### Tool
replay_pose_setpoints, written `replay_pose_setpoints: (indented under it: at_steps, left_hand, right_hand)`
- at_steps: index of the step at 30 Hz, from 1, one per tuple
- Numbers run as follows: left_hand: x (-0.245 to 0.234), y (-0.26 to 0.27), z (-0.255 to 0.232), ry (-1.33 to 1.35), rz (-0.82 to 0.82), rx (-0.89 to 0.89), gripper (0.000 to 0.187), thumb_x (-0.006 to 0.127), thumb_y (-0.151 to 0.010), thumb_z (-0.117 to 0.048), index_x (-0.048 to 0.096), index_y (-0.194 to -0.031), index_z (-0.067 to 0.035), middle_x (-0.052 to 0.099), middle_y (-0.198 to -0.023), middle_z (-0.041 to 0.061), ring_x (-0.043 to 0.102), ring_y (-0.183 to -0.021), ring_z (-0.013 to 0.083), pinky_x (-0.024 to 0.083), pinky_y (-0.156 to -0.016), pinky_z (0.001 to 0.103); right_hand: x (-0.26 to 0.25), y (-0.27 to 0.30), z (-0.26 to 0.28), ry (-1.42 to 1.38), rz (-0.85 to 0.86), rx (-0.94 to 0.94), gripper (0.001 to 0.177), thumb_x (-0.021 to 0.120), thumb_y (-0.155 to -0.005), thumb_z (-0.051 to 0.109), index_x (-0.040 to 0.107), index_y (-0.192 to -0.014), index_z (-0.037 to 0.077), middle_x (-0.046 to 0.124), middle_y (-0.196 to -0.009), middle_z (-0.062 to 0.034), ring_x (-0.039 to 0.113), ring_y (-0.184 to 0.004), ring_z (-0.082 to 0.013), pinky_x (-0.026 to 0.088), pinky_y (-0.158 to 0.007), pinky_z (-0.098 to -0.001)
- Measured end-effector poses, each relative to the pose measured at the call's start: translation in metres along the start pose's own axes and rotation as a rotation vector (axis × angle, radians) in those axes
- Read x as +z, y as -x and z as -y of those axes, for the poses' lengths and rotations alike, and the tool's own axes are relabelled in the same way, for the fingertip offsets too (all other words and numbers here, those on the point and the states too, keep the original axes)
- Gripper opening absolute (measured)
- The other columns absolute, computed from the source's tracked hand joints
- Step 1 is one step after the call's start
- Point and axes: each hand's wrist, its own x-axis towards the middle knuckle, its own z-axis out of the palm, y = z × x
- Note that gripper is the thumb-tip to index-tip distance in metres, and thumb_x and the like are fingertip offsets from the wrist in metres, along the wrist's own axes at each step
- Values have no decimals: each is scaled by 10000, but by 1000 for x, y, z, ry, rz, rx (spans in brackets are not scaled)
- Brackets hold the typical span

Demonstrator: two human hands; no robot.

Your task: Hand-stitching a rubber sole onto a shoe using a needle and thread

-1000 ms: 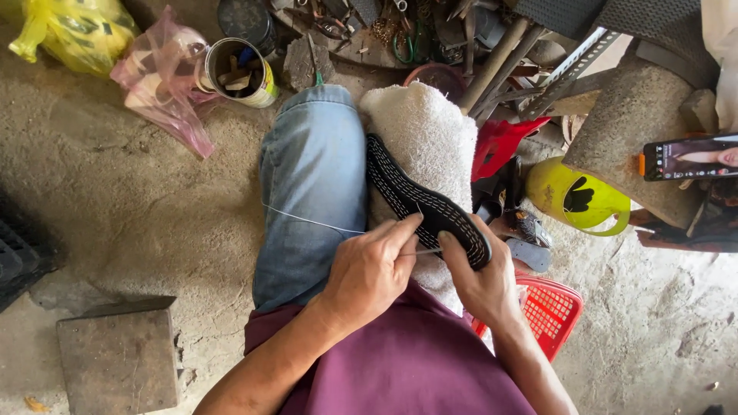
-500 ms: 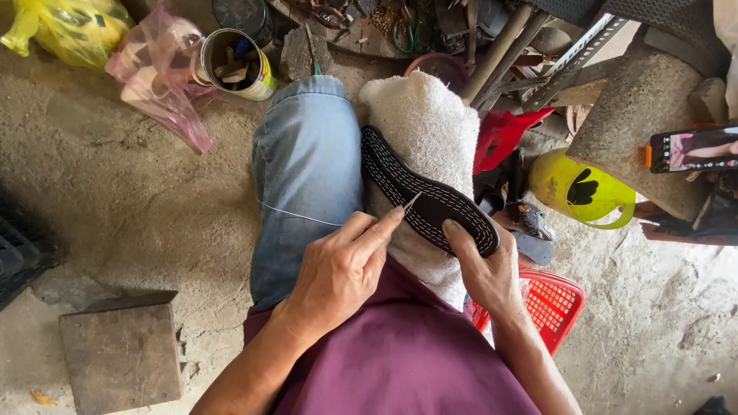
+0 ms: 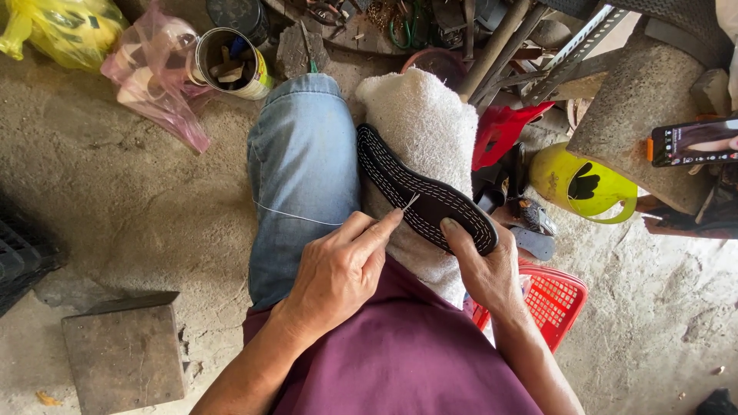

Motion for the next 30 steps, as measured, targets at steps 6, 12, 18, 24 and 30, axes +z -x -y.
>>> replay_pose_setpoints:
  at_steps: [6,12,18,24,30]
  left_hand:
    - [-8,-4,3,-14,76,-33,363,551,-1002,-160,685,-1329,-243,620,-836,24,711,-734,276,598,-598,395]
    - [-42,-27,0,120,217,-59,370,543,-992,-112,717,-1310,-189,674,-763,167,709,-731,423,585,-585,489]
    - [-45,-40,7,32,360,-13,418,518,-979,-129,725,-1317,-263,685,-709,125,716,-688,388,604,-615,472]
    - [-24,-38,11,-28,318,22,418,521,-965,-135,710,-1317,-258,666,-727,117,707,-692,394,594,-621,497]
    - [-38,-37,7,-60,272,98,422,669,-888,-44,711,-1299,-134,640,-742,48,607,-459,243,490,-436,402]
  right_hand:
    - [1,3,22,64,36,-24,194,649,-967,157,769,-1032,19,732,-761,-151,625,-693,-136,561,-535,-332]
    - [3,8,38,189,82,-121,199,665,-968,156,746,-1068,4,715,-701,-195,671,-555,-225,550,-451,-304]
    - [11,7,52,427,90,-473,225,637,-947,90,692,-1138,-15,736,-906,-201,740,-707,-342,604,-526,-415]
    - [13,8,45,549,49,-638,216,638,-938,82,673,-1126,-19,709,-957,-185,718,-789,-377,601,-584,-453]
    - [-18,3,54,452,365,-361,704,756,-815,437,564,-1272,-62,693,-1159,-195,710,-905,-328,554,-758,-392]
